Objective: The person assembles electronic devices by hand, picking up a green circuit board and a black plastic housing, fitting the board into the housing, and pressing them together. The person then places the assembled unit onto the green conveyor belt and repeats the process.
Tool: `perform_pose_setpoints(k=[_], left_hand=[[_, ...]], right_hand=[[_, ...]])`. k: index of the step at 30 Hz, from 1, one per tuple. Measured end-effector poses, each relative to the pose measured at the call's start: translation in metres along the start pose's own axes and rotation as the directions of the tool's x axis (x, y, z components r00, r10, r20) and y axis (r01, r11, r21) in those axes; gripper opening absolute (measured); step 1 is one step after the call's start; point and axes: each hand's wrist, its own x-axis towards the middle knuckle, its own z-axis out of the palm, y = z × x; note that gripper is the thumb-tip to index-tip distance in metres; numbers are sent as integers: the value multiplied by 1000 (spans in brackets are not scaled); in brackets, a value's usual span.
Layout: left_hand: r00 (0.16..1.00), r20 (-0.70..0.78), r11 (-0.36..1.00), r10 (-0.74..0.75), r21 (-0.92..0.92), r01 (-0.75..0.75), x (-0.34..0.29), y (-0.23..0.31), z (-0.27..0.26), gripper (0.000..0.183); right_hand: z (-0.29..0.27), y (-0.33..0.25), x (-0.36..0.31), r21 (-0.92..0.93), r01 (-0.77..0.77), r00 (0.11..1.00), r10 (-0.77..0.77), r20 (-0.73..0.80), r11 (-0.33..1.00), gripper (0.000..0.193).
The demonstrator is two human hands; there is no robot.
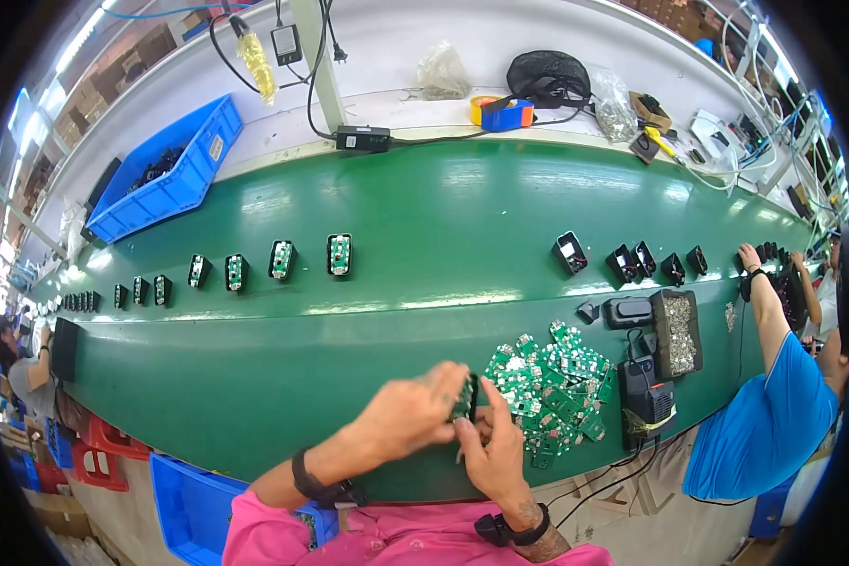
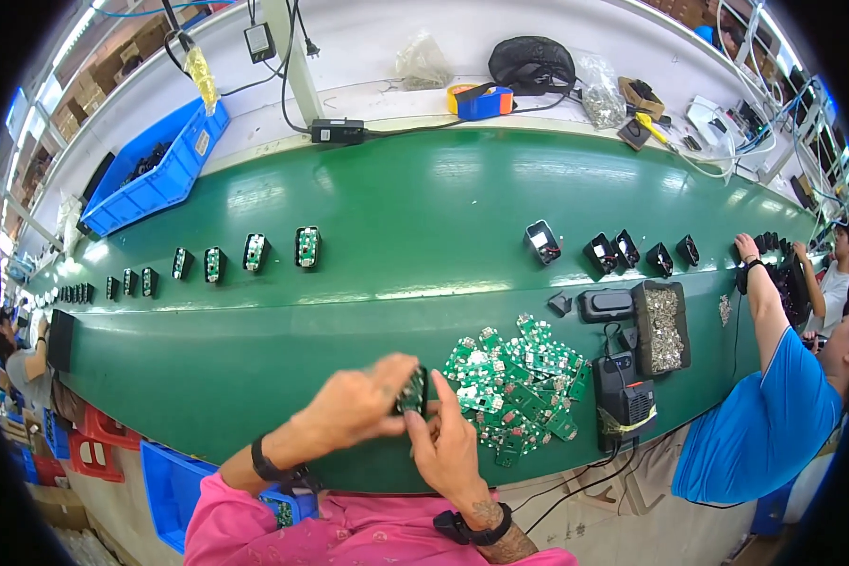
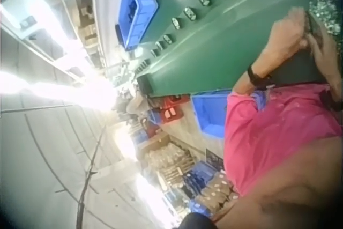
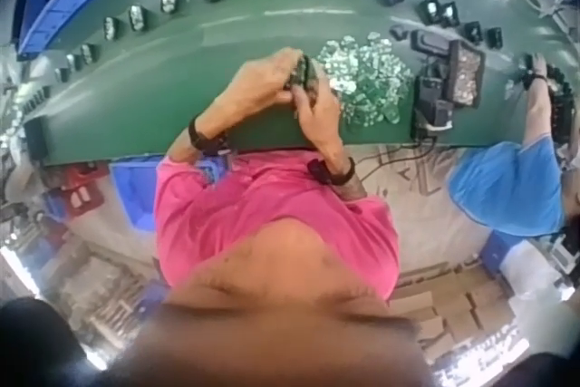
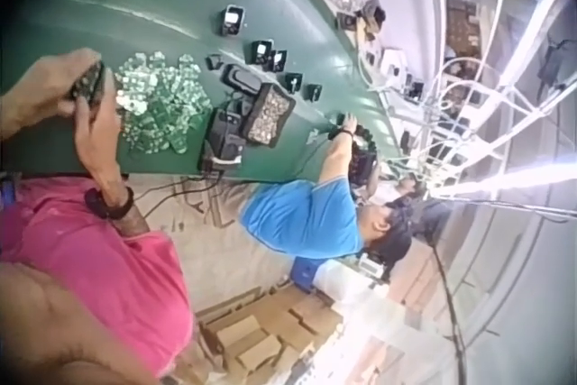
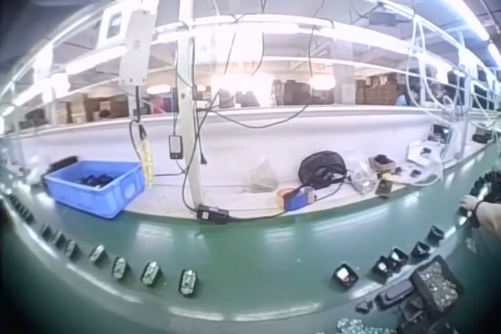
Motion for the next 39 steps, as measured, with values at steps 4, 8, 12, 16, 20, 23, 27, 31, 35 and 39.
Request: perform_pose_setpoints(k=[4,8,12,16,20,23,27,31,35,39], left_hand=[[918,-376,972,-121,143,187,52,-71,-20,70],[934,-318,898,-163,344,274,92,-139,-46,71],[954,-271,874,-125,425,235,103,-157,-52,73],[965,-171,831,-197,494,257,107,-138,-47,79],[911,-396,994,-111,-48,100,140,-98,-3,70],[944,-331,998,7,-49,-24,197,-54,43,95],[946,-309,995,-100,-26,97,256,-24,69,110],[961,-262,994,-93,29,104,282,-19,69,86],[880,-474,971,-25,-219,-91,267,-49,67,76],[946,-236,536,-222,-840,-84,209,-36,36,62]], right_hand=[[4,17,-25,63,25,1000,-26,12,998,58],[22,33,-45,-58,169,980,-162,115,984,39],[20,37,-46,-79,246,967,-239,91,966,29],[19,34,-44,-50,206,976,-202,82,977,25],[18,35,-41,-43,353,934,-349,74,935,17],[13,42,-45,-28,389,914,-381,141,921,12],[4,35,-54,-21,413,903,-407,141,910,13],[-24,22,-56,-120,417,909,-413,61,901,11],[-71,26,-44,-456,240,869,-399,-294,857,13],[-103,29,-19,-600,-31,853,-292,-433,800,19]])
